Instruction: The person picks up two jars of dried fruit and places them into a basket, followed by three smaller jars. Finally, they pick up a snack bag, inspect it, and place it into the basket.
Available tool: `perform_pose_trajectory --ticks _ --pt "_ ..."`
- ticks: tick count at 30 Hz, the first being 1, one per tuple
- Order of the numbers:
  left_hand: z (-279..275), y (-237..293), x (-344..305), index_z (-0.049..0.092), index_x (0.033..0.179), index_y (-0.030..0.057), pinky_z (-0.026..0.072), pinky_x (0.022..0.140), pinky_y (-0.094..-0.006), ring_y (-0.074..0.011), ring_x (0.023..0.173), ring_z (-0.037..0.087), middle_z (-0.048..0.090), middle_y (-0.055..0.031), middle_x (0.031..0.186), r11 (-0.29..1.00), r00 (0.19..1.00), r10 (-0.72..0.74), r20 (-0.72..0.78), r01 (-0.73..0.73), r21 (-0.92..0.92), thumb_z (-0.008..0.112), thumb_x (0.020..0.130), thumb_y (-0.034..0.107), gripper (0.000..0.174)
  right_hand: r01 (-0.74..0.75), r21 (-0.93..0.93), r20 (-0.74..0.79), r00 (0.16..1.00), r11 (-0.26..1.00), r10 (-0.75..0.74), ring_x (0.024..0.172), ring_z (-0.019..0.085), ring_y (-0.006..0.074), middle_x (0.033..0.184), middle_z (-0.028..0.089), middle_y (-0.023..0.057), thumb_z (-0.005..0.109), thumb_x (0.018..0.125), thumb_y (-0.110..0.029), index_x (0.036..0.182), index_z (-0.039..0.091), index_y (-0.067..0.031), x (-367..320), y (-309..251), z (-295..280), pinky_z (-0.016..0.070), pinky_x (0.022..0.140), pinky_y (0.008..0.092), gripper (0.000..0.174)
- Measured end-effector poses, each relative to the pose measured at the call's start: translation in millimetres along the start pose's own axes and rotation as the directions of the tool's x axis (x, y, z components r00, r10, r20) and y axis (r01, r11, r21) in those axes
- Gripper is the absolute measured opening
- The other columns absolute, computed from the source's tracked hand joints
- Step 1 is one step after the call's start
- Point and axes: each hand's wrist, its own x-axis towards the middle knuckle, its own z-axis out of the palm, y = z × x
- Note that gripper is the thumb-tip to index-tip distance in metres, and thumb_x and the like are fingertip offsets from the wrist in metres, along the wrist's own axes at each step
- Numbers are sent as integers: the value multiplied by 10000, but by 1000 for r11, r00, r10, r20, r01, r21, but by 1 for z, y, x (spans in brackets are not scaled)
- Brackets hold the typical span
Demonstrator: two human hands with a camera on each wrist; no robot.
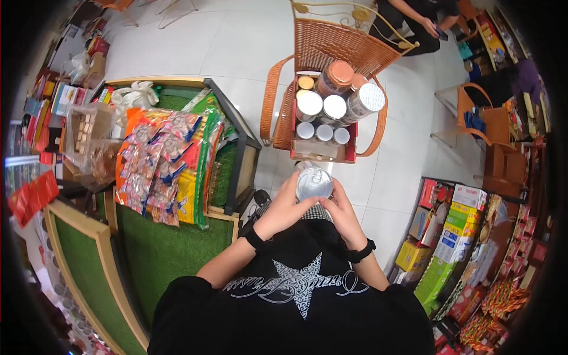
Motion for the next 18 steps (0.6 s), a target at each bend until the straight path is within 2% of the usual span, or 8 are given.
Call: perform_pose_trajectory --ticks 5,7,9,11,12,13,15,18 --pt "22 -34 62 238 1343 -45 429 906 -318 -276 1155 414 342 -235 1268 985 988 -154 4 153 75 623 796 182 706 -177 26 -92 980 984 179 1149 435 198 1255 430 151 538 836 -65 1338 218 55 50 20 -43 342 958 291 607" --pt "33 -62 85 286 1323 -31 405 879 -345 -325 1090 434 437 -283 1147 976 976 -171 -132 186 112 624 740 283 744 -252 11 -100 962 968 252 1137 444 195 1241 446 149 540 831 -64 1331 237 53 74 33 -57 349 949 286 597" --pt "39 -89 113 340 1298 -42 410 859 -336 -338 1051 450 480 -282 1070 965 970 -159 -187 192 178 626 719 274 719 -274 -64 -77 960 960 269 982 489 145 1178 500 95 547 820 -143 1328 302 -24 99 51 -76 393 794 258 577" --pt "40 -115 141 415 1246 -52 443 784 -312 -299 950 529 545 -250 972 945 944 -238 -231 279 168 614 710 236 640 -320 -81 -74 946 944 314 982 490 147 1175 502 94 549 814 -150 1325 309 -32 125 76 -92 395 792 261 577" --pt "38 -124 156 453 1215 -57 463 696 -286 -240 816 587 592 -209 927 924 909 -380 -169 367 -105 605 696 208 602 -345 -100 -72 938 933 339 982 491 149 1171 504 92 550 809 -157 1322 317 -39 136 86 -99 397 790 264 576" --pt "39 -131 167 453 1215 -57 463 696 -286 -240 816 587 592 -209 927 916 901 -400 -167 385 -116 605 696 208 602 -366 -101 -68 930 925 360 982 491 149 1171 504 92 550 809 -157 1322 317 -39 147 93 -103 397 790 264 576" --pt "41 -147 183 449 1222 -53 470 658 -287 -202 760 601 610 -182 945 847 863 -471 -182 385 -366 612 682 208 621 -389 -81 -60 921 918 385 983 493 154 1162 509 84 549 802 -155 1315 327 -43 168 108 -108 399 790 276 570" --pt "49 -179 202 462 1206 -54 459 682 -279 -187 786 593 623 -147 923 829 803 -526 -282 409 -381 607 676 171 594 -436 -35 -21 900 899 435 985 493 151 1146 514 75 549 795 -153 1306 339 -47 197 131 -116 398 796 281 563"
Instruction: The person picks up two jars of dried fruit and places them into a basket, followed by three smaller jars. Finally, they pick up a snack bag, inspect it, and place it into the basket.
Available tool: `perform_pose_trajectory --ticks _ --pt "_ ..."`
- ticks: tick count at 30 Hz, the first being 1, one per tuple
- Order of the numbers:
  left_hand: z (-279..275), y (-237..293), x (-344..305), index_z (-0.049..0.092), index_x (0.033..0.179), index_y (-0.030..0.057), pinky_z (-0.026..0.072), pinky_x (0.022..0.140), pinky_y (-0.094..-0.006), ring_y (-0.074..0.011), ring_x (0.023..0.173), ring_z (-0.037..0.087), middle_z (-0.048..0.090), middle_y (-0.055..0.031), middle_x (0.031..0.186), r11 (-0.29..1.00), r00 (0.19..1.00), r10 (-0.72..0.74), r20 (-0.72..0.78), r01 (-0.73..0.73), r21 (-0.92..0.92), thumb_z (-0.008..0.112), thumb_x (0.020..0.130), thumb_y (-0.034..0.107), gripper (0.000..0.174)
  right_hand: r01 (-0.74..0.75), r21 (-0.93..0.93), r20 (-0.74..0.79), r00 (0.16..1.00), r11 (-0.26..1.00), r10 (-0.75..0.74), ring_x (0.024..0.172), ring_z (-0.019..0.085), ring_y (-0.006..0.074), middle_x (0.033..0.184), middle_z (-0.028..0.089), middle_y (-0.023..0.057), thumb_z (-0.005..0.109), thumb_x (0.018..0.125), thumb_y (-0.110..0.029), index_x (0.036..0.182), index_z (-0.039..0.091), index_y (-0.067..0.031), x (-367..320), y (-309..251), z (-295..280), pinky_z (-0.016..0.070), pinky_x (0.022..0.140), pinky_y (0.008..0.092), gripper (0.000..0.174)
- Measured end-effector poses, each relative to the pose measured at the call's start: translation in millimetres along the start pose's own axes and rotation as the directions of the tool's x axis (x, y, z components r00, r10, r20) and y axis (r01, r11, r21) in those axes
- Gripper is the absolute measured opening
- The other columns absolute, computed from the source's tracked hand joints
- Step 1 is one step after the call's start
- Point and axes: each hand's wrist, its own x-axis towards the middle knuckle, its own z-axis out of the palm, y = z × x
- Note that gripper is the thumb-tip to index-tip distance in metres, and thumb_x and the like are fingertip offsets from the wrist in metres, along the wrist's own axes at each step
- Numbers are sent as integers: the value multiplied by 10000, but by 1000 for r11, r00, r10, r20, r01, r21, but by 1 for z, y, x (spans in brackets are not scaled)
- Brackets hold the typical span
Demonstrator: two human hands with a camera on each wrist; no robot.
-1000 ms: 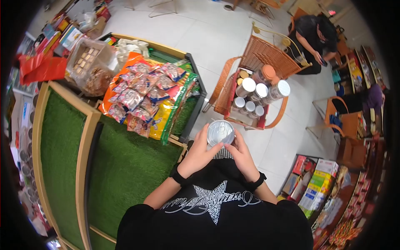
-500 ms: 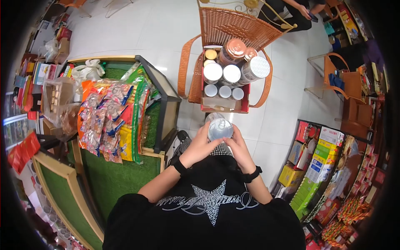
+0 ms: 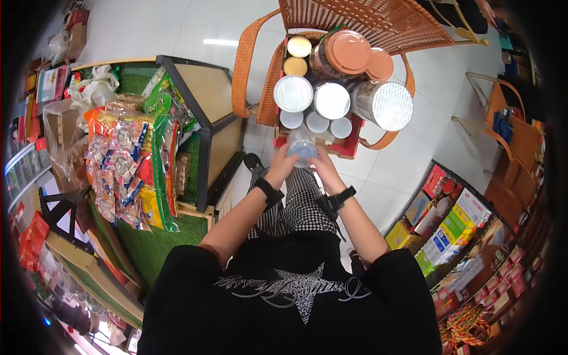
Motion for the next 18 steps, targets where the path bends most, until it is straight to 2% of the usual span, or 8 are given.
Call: perform_pose_trajectory --ticks 1,2,7,9,10,11,13,18 --pt "2 -3 8 472 1195 -57 455 684 -273 -182 783 592 629 -138 898 1000 998 -28 -60 28 6 605 672 154 579 -30 15 22 999 999 29 986 493 147 1142 515 74 549 793 -152 1307 339 -48 10 1 -2 399 802 283 565" --pt "0 -6 16 404 1260 -49 380 718 -220 -114 821 498 560 -60 933 999 998 -54 28 55 -3 567 716 144 599 -24 -44 17 1000 999 24 982 496 145 1140 514 75 553 790 -159 1308 337 -48 23 10 -5 403 808 289 572" --pt "1 -13 31 432 1244 -27 368 769 -217 -123 866 503 558 -57 941 997 998 -68 -12 67 -48 541 730 122 546 70 -47 -126 989 996 -75 972 503 155 1133 507 81 560 780 -165 1288 356 -47 60 48 -2 411 793 288 560" --pt "6 -17 32 524 1141 -59 451 677 -266 -151 768 584 634 -115 879 962 993 -76 -90 49 -267 591 672 85 495 33 17 -165 986 999 -29 979 504 161 1119 506 87 559 776 -134 1259 377 -40 57 39 -5 412 793 279 524" --pt "5 -13 30 425 1248 -27 374 832 -258 -159 945 491 515 -93 1051 988 996 -94 2 94 -120 547 727 123 555 35 -5 -143 989 999 -35 986 502 169 1104 508 87 561 772 -107 1233 392 -33 52 29 -4 412 794 271 496" --pt "5 -9 29 425 1248 -27 374 832 -258 -159 945 491 515 -93 1051 988 995 -96 1 96 -117 547 727 123 555 32 -2 -142 989 999 -32 986 502 169 1104 508 87 561 772 -107 1233 392 -33 50 30 -4 412 794 271 496" --pt "6 -3 28 404 1260 -29 376 839 -274 -174 942 489 513 -93 1041 997 996 -8 85 14 -75 557 717 132 586 55 1 -180 982 998 -54 1133 448 250 1215 457 175 570 772 -132 1264 346 36 46 35 -4 346 951 305 566" --pt "14 -14 30 415 1252 -24 379 846 -294 -188 964 478 485 -115 1069 999 998 -43 -44 43 1 566 711 129 583 127 12 -217 968 992 -122 1126 451 257 1212 454 180 582 767 -95 1277 306 25 47 44 -2 344 954 300 592"
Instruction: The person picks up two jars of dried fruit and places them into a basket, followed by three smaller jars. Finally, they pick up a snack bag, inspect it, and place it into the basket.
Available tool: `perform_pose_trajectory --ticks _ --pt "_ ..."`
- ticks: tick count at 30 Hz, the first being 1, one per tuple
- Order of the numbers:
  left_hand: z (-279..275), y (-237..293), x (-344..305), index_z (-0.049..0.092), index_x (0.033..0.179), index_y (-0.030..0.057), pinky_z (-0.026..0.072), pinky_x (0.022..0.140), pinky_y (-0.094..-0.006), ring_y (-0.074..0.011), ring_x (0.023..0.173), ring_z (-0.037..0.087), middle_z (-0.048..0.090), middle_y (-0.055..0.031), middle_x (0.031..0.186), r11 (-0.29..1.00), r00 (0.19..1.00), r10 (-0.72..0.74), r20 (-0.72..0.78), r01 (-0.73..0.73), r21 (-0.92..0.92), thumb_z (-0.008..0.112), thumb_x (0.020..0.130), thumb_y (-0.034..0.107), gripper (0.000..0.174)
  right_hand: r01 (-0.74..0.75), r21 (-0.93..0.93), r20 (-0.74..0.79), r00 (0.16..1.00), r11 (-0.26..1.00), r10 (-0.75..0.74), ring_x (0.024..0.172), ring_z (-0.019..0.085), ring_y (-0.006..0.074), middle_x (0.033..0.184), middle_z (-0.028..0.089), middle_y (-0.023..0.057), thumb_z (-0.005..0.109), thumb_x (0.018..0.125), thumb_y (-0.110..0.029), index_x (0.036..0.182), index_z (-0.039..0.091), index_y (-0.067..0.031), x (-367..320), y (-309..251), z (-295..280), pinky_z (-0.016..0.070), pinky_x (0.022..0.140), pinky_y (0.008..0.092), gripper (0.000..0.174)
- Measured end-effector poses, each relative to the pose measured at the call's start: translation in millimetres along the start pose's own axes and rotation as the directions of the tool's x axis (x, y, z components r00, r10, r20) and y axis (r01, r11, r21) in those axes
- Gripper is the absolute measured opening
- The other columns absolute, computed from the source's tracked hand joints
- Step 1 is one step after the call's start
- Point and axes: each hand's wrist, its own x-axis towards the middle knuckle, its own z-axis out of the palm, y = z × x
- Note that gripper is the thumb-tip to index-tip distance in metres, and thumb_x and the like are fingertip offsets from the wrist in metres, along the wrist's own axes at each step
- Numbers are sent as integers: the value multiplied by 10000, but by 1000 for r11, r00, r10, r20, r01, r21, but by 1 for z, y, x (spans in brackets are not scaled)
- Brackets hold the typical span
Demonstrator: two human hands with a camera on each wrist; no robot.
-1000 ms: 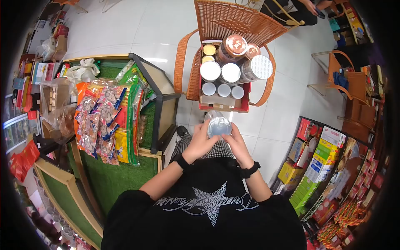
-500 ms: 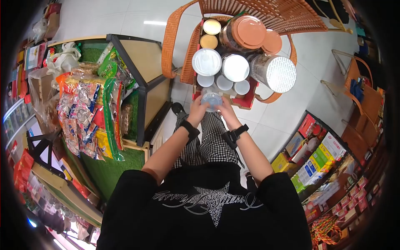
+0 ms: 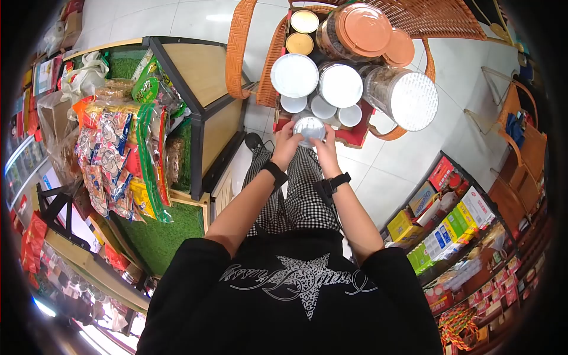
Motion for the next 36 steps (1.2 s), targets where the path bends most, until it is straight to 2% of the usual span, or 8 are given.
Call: perform_pose_trajectory --ticks 5,7,12,13,16,20,23,36 --pt "-2 -3 7 365 1290 -2 358 901 -332 -242 1047 436 422 -158 1139 998 992 0 125 8 -62 644 690 176 685 10 66 69 998 998 -14 1115 459 238 1196 461 179 538 775 -17 1260 299 17 -2 -14 4 361 939 317 542" --pt "10 7 -8 301 1301 -7 325 954 -372 -351 1118 358 335 -212 1204 870 936 290 -199 -172 461 703 623 183 810 -16 49 77 997 999 12 1101 470 228 1174 478 179 518 781 -3 1240 323 7 -4 -19 2 370 931 325 499" --pt "23 3 -2 254 1310 4 301 979 -420 -400 1143 314 298 -231 1232 734 903 406 -142 -230 639 764 582 195 909 62 -297 107 994 953 -32 1037 507 289 1113 509 196 529 783 -64 1138 468 -1 6 -5 -23 392 885 339 365" --pt "25 4 0 252 1300 -15 307 975 -422 -400 1141 313 296 -232 1233 724 898 420 -132 -244 645 772 574 199 918 214 -508 -46 961 834 -274 1003 497 340 1085 505 201 546 746 -80 1105 503 0 4 -17 -25 396 857 377 370" --pt "32 8 -2 248 1279 -52 312 973 -421 -395 1137 317 301 -233 1224 711 905 406 -123 -229 665 777 570 220 926 213 -870 -140 757 444 -638 1083 431 398 1182 425 251 671 631 -144 1220 405 -29 22 -44 -43 355 920 431 656" --pt "32 14 -3 266 1248 -72 342 952 -411 -390 1114 341 320 -228 1199 680 913 392 -109 -208 703 776 563 234 908 194 -966 58 806 170 -589 1055 437 416 1197 396 247 735 595 -191 1232 371 -14 46 -33 -57 384 902 437 755" --pt "27 14 -2 273 1238 -73 358 939 -414 -392 1100 354 331 -228 1187 662 913 398 -88 -220 716 778 558 230 899 178 -956 48 881 235 -471 991 463 391 1121 428 224 738 592 -170 1238 374 -20 57 -29 -66 415 847 428 756" --pt "21 -7 -21 280 1224 -46 392 911 -411 -391 1105 363 335 -219 1207 611 871 491 -7 -339 716 765 557 190 858 279 -900 33 808 333 -589 957 450 328 1027 446 144 724 552 -132 1225 422 -87 -84 -105 -52 394 824 394 740"
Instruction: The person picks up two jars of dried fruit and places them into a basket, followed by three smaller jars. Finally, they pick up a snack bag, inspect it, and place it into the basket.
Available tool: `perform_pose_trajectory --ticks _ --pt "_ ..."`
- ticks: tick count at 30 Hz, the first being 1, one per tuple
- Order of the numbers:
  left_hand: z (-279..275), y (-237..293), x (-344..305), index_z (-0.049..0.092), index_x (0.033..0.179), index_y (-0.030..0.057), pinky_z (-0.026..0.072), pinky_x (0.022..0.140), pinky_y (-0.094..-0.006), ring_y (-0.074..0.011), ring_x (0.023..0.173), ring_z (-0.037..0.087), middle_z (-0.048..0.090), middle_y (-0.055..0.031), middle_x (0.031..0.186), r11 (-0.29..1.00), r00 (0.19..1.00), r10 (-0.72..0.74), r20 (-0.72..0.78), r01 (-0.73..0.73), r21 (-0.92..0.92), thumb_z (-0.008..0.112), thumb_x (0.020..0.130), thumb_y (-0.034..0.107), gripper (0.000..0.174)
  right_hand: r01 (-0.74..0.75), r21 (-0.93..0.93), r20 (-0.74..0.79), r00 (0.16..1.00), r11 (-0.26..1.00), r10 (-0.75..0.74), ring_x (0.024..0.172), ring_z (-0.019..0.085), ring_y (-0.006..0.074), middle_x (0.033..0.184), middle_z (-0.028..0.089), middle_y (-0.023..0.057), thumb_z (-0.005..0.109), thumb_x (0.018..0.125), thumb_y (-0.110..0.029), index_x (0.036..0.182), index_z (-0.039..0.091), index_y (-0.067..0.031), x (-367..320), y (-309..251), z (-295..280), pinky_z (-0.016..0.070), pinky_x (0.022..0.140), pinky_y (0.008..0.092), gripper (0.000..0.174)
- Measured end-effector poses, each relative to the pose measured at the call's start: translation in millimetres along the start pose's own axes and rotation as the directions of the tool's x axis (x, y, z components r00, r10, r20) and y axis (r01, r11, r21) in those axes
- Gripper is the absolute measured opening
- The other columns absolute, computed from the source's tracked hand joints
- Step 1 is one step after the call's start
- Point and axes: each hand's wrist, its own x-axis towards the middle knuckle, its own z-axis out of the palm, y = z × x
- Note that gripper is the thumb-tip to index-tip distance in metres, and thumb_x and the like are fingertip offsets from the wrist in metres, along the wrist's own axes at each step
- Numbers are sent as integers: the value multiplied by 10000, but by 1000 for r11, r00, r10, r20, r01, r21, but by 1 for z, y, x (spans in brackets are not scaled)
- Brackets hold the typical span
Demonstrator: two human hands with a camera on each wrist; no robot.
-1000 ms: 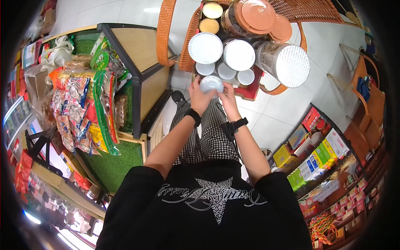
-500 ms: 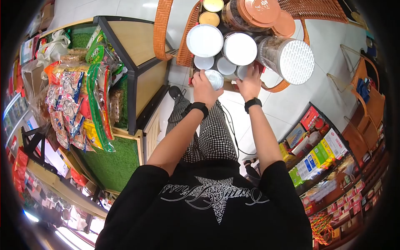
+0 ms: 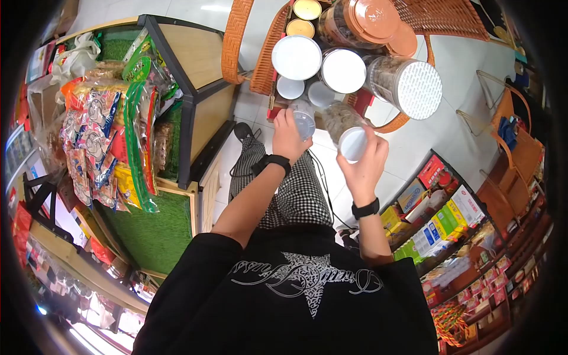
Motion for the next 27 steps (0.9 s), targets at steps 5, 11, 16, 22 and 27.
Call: perform_pose_trajectory --ticks 5,11,16,22,27 --pt "1 -18 -17 251 1257 -58 394 914 -408 -397 1110 366 331 -233 1221 993 993 117 18 -117 7 763 568 178 890 114 100 -41 993 988 -110 941 469 320 1010 466 141 723 550 -137 1205 457 -99 -4 -34 6 408 808 394 707" --pt "12 -42 -18 264 1261 -50 398 922 -395 -372 1128 378 328 -204 1246 993 993 114 -23 -114 -16 751 549 142 883 222 158 -40 975 962 -218 925 466 326 1009 467 153 711 564 -133 1211 456 -90 20 -62 32 413 787 398 697" --pt "10 -38 -15 261 1264 -54 410 914 -391 -376 1133 372 324 -211 1249 998 998 56 14 -56 -25 754 556 159 888 193 113 -73 980 975 -186 930 457 308 987 445 143 734 583 -158 1231 437 -87 34 -76 49 400 804 380 717" --pt "7 -33 -16 267 1264 -46 399 931 -385 -360 1135 371 325 -205 1253 999 998 -6 68 9 -42 764 560 187 892 149 128 -85 987 980 -139 913 453 302 972 440 134 732 596 -177 1235 434 -88 42 -89 57 398 798 389 710" --pt "4 -32 -13 258 1276 -35 410 910 -383 -351 1113 388 328 -202 1253 998 998 32 63 -28 -63 764 577 246 908 194 128 -79 980 973 -185 925 447 308 988 444 141 729 601 -182 1239 437 -86 40 -91 68 392 810 398 708"
